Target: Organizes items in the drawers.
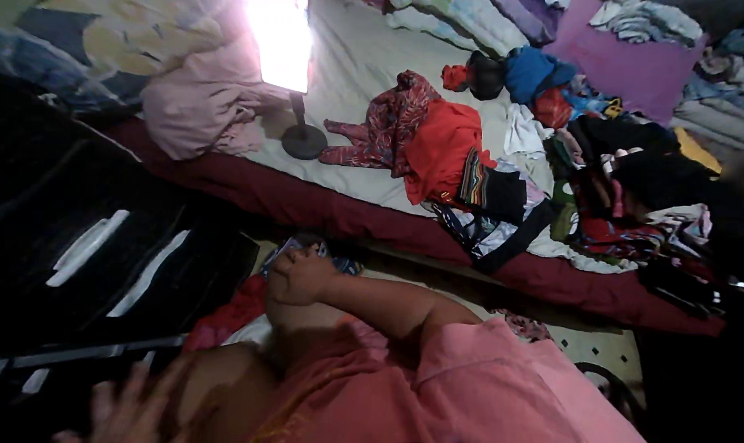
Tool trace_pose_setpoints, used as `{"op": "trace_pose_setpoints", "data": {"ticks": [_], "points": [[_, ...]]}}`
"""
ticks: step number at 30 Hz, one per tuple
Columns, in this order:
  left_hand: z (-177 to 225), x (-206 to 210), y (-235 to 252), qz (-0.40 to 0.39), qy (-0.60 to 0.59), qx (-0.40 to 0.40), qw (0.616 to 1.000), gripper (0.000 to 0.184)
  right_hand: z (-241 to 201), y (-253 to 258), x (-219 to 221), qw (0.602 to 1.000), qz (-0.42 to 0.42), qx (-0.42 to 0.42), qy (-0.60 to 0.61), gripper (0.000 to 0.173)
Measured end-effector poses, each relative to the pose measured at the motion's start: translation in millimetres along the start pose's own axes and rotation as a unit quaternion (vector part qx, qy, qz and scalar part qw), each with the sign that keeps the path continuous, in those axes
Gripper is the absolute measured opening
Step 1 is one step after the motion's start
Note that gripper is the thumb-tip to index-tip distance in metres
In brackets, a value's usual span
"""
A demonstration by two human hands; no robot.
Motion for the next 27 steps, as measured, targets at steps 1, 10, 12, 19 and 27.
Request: {"op": "trace_pose_setpoints", "data": {"ticks": [1,10,12,19,27], "points": [[3.4,17.9,6.0,-0.041,-0.004,-0.003,0.999,0.078,1.0,-0.4,0.0,1.0,0.002,-0.002,0.002,0.062],[-11.5,69.2,14.9,-0.089,0.012,-0.048,0.995,0.073,-0.4,-7.4,-7.3,1.0,-0.002,0.003,0.021,0.061],[-9.9,69.7,13.5,-0.086,0.014,-0.059,0.994,0.071,0.3,-5.7,-5.0,1.0,-0.002,0.003,0.018,0.062],[-7.5,64.5,9.5,-0.08,-0.004,-0.05,0.996,0.069,0.3,-4.2,-4.4,1.0,-0.004,0.0,0.027,0.06],[56.9,19.0,9.1,-0.077,-0.069,-0.117,0.988,0.063,5.9,-12.3,-2.6,1.0,0.003,0.025,-0.018,0.072]]}}
Point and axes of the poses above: each hand's wrist, its own y-axis towards the middle knuckle, its own x-axis out of the palm, z = x × y, the point moved 4 cm from there along y, towards the middle knuckle
